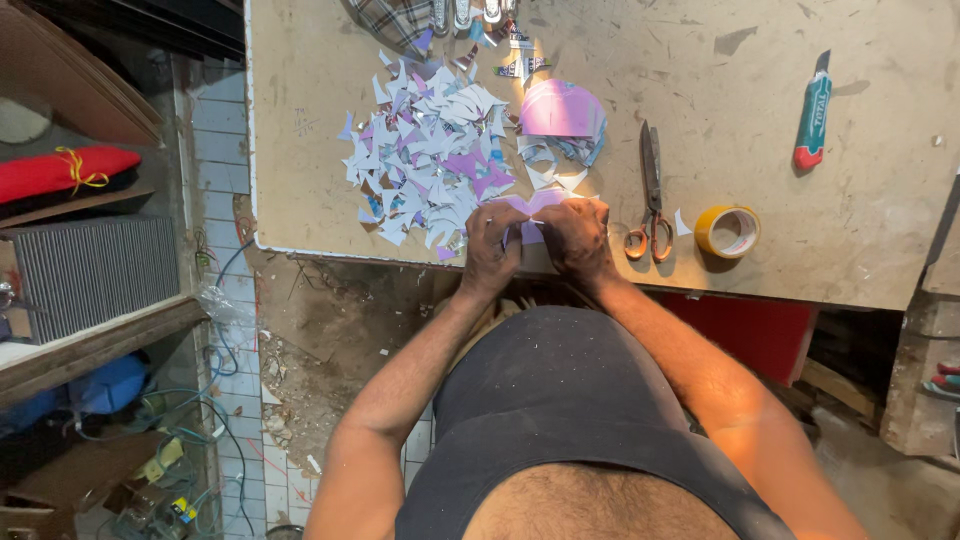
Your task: The person repeatedly folds and cuts purple paper sheets into smaller pieces using scissors. The cut pieces accumulate on the table. The person occasionally pauses to adjust the paper or reposition the scissors.
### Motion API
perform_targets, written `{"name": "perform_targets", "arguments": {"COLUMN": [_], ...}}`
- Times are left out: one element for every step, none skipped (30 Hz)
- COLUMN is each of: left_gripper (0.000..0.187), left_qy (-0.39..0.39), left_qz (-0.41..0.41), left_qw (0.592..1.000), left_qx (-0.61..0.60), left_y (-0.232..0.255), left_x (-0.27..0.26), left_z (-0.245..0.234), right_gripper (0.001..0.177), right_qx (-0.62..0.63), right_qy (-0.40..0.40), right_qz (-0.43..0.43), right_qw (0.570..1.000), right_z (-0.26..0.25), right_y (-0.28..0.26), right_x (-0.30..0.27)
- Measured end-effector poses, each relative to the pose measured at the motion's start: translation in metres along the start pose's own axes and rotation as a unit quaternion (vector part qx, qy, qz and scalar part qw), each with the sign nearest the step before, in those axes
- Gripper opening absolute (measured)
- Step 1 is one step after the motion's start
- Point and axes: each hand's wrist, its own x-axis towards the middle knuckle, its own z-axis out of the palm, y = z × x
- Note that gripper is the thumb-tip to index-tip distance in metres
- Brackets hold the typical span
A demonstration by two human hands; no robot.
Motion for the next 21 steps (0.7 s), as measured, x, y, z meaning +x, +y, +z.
{"name": "perform_targets", "arguments": {"left_gripper": [0.037,0.038,0.038,0.038,0.039,0.038,0.038,0.038,0.047,0.057,0.067,0.052,0.039,0.027,0.022,0.020,0.021,0.022,0.023,0.025,0.024], "left_qy": [-0.002,-0.007,-0.007,-0.009,-0.011,-0.002,0.007,0.016,0.030,0.042,0.052,0.043,0.033,0.024,0.036,0.047,0.057,0.061,0.064,0.070,0.058], "left_qz": [0.004,0.010,0.016,0.024,0.031,0.017,0.003,-0.012,-0.071,-0.132,-0.194,-0.213,-0.232,-0.248,-0.228,-0.211,-0.192,-0.194,-0.195,-0.198,-0.194], "left_qw": [1.000,1.000,1.000,1.000,0.999,1.000,0.999,0.998,0.986,0.963,0.929,0.908,0.883,0.857,0.879,0.899,0.917,0.921,0.926,0.930,0.933], "left_qx": [0.004,0.005,0.011,0.015,0.018,-0.008,-0.035,-0.061,-0.147,-0.230,-0.311,-0.359,-0.406,-0.451,-0.417,-0.382,-0.346,-0.332,-0.317,-0.301,-0.299], "left_y": [0.000,0.000,0.001,0.003,0.007,0.012,0.019,0.026,0.034,0.043,0.051,0.058,0.064,0.069,0.075,0.081,0.085,0.087,0.088,0.088,0.087], "left_x": [-0.002,-0.002,0.000,0.002,0.006,0.011,0.017,0.023,0.031,0.036,0.041,0.047,0.052,0.060,0.067,0.070,0.073,0.076,0.078,0.080,0.082], "left_z": [-0.001,-0.002,-0.004,-0.006,-0.009,-0.011,-0.014,-0.017,-0.021,-0.025,-0.028,-0.031,-0.033,-0.033,-0.028,-0.023,-0.021,-0.020,-0.020,-0.022,-0.028], "right_gripper": [0.027,0.026,0.026,0.024,0.023,0.021,0.021,0.021,0.021,0.022,0.024,0.025,0.026,0.027,0.028,0.029,0.030,0.031,0.031,0.032,0.033], "right_qx": [0.003,0.004,0.004,-0.004,-0.012,-0.023,-0.013,-0.003,0.008,0.092,0.177,0.260,0.323,0.386,0.447,0.468,0.488,0.508,0.488,0.469,0.450], "right_qy": [-0.007,-0.012,-0.017,-0.014,-0.012,-0.007,0.008,0.023,0.037,0.034,0.032,0.031,0.052,0.075,0.097,0.103,0.109,0.115,0.105,0.091,0.077], "right_qz": [0.005,0.012,0.018,0.021,0.024,0.027,0.031,0.034,0.037,0.111,0.183,0.252,0.263,0.268,0.270,0.271,0.271,0.270,0.272,0.275,0.277], "right_qw": [1.000,1.000,1.000,1.000,1.000,0.999,0.999,0.999,0.999,0.989,0.967,0.932,0.907,0.880,0.847,0.835,0.822,0.810,0.823,0.834,0.845], "right_z": [0.000,0.000,-0.002,-0.004,-0.005,-0.008,-0.013,-0.020,-0.026,-0.033,-0.039,-0.044,-0.046,-0.046,-0.047,-0.046,-0.045,-0.045,-0.047,-0.050,-0.053], "right_y": [-0.001,-0.002,-0.003,-0.005,-0.009,-0.012,-0.015,-0.018,-0.021,-0.027,-0.034,-0.042,-0.052,-0.061,-0.067,-0.073,-0.078,-0.079,-0.076,-0.070,-0.063], "right_x": [0.000,0.001,0.002,0.004,0.006,0.010,0.015,0.020,0.026,0.030,0.034,0.037,0.040,0.046,0.051,0.053,0.054,0.053,0.051,0.047,0.041]}}
